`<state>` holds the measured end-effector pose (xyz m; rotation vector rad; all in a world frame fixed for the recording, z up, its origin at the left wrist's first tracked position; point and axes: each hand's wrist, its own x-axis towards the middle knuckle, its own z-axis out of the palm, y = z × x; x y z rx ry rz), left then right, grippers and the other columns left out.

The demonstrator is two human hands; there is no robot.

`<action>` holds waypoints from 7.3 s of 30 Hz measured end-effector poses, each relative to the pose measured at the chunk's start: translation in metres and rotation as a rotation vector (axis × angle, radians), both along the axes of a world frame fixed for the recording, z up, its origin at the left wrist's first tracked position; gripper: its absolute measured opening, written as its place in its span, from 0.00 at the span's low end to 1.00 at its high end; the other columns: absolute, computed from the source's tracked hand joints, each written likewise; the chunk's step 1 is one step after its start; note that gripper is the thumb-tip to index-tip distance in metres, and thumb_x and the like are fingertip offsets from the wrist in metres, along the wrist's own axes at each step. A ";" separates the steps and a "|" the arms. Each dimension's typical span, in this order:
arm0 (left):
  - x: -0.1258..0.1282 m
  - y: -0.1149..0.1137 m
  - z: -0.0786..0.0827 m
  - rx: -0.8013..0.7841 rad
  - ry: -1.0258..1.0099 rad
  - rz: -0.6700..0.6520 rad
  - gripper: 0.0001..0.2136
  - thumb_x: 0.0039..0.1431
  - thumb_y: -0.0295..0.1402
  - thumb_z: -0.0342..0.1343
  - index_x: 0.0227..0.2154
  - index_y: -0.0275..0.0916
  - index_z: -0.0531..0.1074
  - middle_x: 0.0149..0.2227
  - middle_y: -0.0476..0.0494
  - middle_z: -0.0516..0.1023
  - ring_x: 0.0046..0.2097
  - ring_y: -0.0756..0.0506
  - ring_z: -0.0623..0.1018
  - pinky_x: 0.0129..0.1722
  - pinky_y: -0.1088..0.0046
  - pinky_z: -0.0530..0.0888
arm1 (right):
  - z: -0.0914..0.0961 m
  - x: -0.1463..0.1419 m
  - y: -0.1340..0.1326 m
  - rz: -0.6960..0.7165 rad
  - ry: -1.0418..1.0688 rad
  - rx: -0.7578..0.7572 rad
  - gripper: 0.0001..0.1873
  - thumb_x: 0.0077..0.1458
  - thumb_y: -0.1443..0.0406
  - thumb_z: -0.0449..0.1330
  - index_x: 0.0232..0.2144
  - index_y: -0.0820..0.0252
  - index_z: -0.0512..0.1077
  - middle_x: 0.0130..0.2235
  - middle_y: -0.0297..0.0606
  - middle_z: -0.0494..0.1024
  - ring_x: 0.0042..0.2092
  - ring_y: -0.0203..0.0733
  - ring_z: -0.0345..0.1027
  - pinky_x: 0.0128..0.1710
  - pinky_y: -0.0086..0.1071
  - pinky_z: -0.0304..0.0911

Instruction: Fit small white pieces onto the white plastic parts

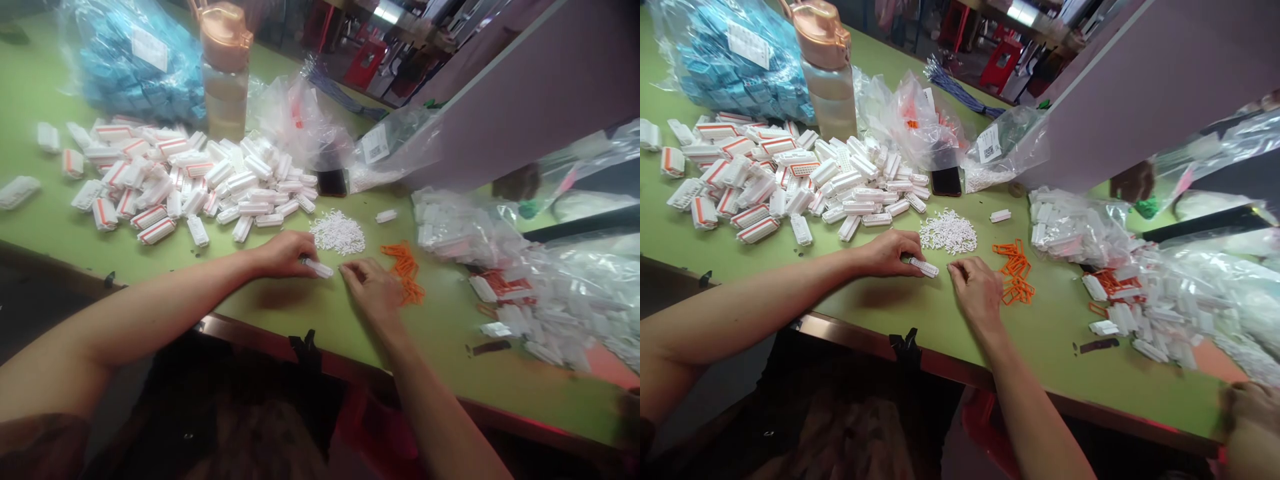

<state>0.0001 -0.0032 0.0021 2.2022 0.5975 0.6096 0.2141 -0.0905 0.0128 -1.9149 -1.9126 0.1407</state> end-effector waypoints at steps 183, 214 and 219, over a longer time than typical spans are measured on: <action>0.002 0.000 0.005 -0.012 0.017 -0.018 0.11 0.47 0.38 0.64 0.27 0.34 0.73 0.29 0.47 0.73 0.30 0.51 0.68 0.31 0.76 0.62 | 0.028 -0.033 0.007 0.393 -0.209 0.103 0.08 0.61 0.63 0.54 0.31 0.56 0.72 0.34 0.36 0.77 0.36 0.40 0.68 0.34 0.35 0.52; 0.001 0.001 -0.001 -0.013 0.017 -0.007 0.12 0.49 0.38 0.64 0.29 0.34 0.74 0.30 0.46 0.74 0.31 0.51 0.69 0.32 0.77 0.62 | 0.013 0.009 0.029 0.001 0.054 -0.143 0.11 0.52 0.57 0.57 0.30 0.57 0.76 0.35 0.40 0.78 0.36 0.45 0.70 0.35 0.37 0.59; 0.001 0.001 0.000 -0.008 0.027 -0.007 0.12 0.48 0.39 0.64 0.29 0.34 0.74 0.31 0.46 0.74 0.31 0.51 0.69 0.32 0.77 0.62 | 0.014 0.011 0.022 -0.067 0.179 -0.196 0.13 0.51 0.55 0.59 0.28 0.58 0.75 0.32 0.39 0.78 0.34 0.43 0.69 0.34 0.36 0.60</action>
